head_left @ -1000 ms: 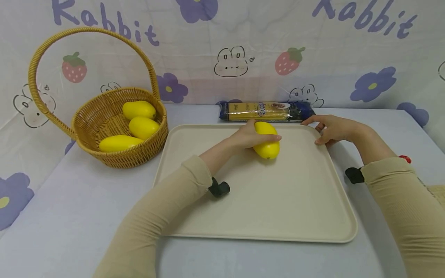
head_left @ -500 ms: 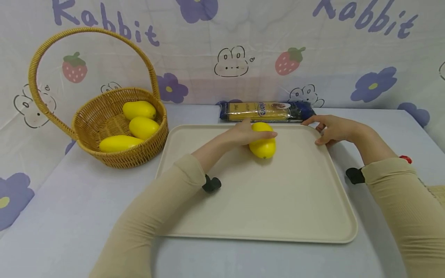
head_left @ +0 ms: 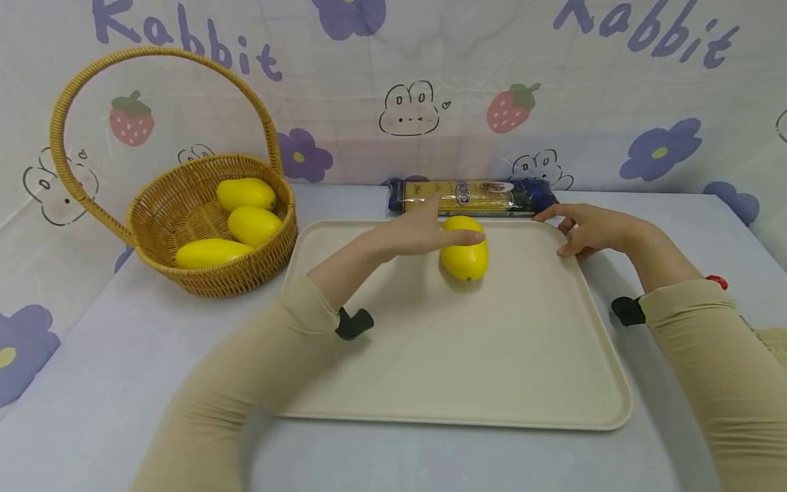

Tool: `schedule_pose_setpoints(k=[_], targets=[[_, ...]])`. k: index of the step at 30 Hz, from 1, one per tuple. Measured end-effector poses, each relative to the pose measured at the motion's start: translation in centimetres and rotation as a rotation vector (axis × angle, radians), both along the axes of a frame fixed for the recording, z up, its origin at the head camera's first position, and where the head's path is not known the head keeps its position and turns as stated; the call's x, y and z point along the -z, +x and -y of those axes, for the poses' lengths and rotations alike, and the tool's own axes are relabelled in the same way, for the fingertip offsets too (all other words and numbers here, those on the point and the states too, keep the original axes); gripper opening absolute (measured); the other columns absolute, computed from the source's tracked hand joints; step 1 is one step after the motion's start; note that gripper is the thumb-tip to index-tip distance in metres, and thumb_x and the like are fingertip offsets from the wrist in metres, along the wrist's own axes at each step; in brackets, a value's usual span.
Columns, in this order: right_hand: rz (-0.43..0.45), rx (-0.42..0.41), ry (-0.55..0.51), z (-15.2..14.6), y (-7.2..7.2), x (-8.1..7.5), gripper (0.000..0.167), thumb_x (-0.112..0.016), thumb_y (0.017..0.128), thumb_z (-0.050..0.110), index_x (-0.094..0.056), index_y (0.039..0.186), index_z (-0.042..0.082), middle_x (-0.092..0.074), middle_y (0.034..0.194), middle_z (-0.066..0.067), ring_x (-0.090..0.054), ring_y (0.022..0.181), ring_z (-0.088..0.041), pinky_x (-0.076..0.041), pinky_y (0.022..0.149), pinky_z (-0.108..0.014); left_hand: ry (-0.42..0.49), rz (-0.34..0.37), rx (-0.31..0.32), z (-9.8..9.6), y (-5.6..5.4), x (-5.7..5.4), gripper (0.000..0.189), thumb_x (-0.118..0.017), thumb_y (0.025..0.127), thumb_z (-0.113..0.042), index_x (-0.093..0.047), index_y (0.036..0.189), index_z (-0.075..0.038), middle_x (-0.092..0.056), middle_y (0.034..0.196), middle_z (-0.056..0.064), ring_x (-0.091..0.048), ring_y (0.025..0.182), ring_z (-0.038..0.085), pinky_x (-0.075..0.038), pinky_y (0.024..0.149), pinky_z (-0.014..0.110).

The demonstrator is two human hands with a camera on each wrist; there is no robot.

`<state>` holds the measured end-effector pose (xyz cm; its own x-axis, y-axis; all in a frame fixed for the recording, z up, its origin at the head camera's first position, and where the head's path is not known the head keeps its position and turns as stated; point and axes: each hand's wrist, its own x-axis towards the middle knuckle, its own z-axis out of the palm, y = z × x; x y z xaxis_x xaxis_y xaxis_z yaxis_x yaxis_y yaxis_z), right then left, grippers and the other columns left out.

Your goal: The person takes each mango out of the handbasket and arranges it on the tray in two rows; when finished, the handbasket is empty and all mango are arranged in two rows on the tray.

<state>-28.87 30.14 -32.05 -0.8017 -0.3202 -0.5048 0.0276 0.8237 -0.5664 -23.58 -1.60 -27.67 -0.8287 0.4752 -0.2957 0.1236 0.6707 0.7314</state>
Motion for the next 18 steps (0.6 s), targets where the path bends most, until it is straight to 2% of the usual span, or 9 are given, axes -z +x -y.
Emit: schedule_pose_setpoints(k=[3, 6, 12, 18], targets=[[-0.004, -0.002, 0.000, 0.0, 0.0, 0.0, 0.072, -0.065, 0.089, -0.002, -0.029, 0.151, 0.008, -0.034, 0.129, -0.030, -0.058, 0.083, -0.021, -0.057, 0.071, -0.031, 0.047, -0.044, -0.003, 0.7, 0.3, -1.1, 0.108, -0.066, 0.087, -0.057, 0.003, 0.160, -0.020, -0.004, 0.169, 0.005, -0.009, 0.157, 0.026, -0.017, 0.126, 0.054], [-0.008, -0.010, 0.002, -0.1, 0.0, 0.1, 0.072, -0.064, 0.090, -0.002, -0.029, 0.151, 0.008, -0.034, 0.128, -0.031, -0.058, 0.082, -0.022, -0.057, 0.071, -0.031, 0.076, -0.064, -0.016, 1.6, 0.6, -2.3, 0.105, -0.066, 0.087, -0.056, 0.001, 0.160, -0.020, -0.010, 0.168, 0.005, -0.015, 0.156, 0.026, -0.022, 0.125, 0.053], [-0.013, -0.015, 0.006, -0.2, -0.1, 0.3, 0.072, -0.064, 0.089, -0.003, -0.028, 0.151, 0.007, -0.035, 0.126, -0.030, -0.057, 0.081, -0.021, -0.057, 0.071, -0.031, 0.055, -0.058, -0.095, 3.7, 0.9, -4.8, 0.100, -0.062, 0.089, -0.058, -0.001, 0.160, -0.023, -0.021, 0.165, 0.006, -0.030, 0.149, 0.029, -0.032, 0.120, 0.053], [-0.018, -0.015, 0.004, -0.1, 0.0, 0.2, 0.071, -0.064, 0.090, -0.003, -0.029, 0.151, 0.007, -0.036, 0.122, -0.028, -0.056, 0.080, -0.021, -0.056, 0.070, -0.031, 0.019, -0.111, -0.170, 6.1, 0.9, -7.0, 0.095, -0.058, 0.090, -0.062, -0.001, 0.159, -0.029, -0.023, 0.165, 0.001, -0.029, 0.150, 0.027, -0.029, 0.121, 0.054]])
